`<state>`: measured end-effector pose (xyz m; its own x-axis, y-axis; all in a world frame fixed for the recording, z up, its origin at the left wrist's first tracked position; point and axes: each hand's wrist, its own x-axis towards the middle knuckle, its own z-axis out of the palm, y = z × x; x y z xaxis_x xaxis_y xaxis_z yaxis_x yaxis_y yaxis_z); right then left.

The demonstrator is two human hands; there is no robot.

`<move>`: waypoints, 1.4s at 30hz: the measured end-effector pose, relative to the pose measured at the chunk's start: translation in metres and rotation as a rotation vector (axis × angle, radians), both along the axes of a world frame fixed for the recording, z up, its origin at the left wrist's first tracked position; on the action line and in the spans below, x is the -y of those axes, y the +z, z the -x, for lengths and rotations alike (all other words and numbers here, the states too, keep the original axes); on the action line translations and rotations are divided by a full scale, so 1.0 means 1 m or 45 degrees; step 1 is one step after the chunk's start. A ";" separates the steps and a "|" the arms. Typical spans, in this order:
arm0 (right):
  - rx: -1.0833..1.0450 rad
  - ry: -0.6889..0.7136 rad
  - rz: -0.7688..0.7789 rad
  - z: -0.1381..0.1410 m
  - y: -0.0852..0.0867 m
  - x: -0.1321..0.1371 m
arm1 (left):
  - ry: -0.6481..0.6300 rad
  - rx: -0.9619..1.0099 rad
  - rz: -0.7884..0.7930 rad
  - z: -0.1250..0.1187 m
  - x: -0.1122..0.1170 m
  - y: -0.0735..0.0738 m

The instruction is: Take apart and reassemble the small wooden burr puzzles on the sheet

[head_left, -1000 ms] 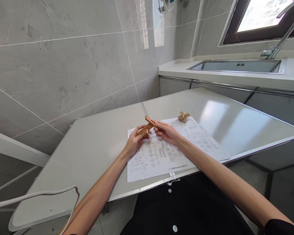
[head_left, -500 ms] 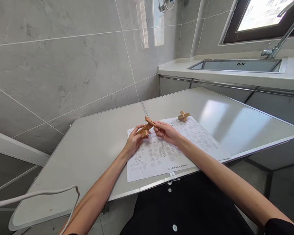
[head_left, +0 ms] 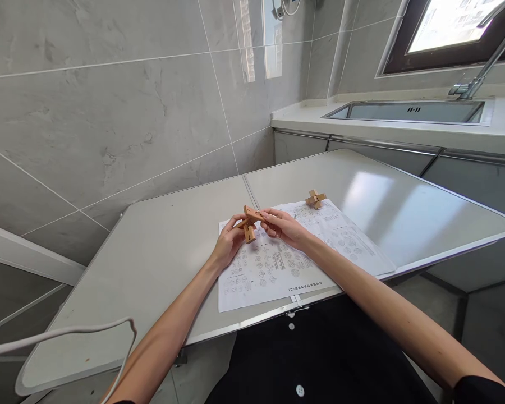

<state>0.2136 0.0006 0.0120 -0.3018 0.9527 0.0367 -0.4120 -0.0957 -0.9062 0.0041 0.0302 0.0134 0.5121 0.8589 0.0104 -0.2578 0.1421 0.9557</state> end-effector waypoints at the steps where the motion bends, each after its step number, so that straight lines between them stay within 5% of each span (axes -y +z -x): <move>1: -0.007 0.014 -0.011 0.000 0.001 0.001 | -0.004 0.006 0.006 0.000 0.000 0.000; 17: -0.103 0.094 0.080 -0.001 -0.013 -0.005 | -0.128 -0.014 -0.109 0.001 0.005 0.000; 24: -0.148 0.085 0.104 -0.003 -0.013 -0.006 | -0.100 -0.227 -0.264 -0.003 0.008 -0.002; 42: -0.042 0.242 0.058 0.002 -0.009 0.000 | -0.028 -0.312 -0.503 -0.003 0.008 -0.004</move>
<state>0.2120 0.0002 0.0025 -0.4760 0.8794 0.0078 -0.4118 -0.2151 -0.8855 0.0067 0.0226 0.0094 0.5585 0.8022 0.2112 -0.0188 -0.2423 0.9700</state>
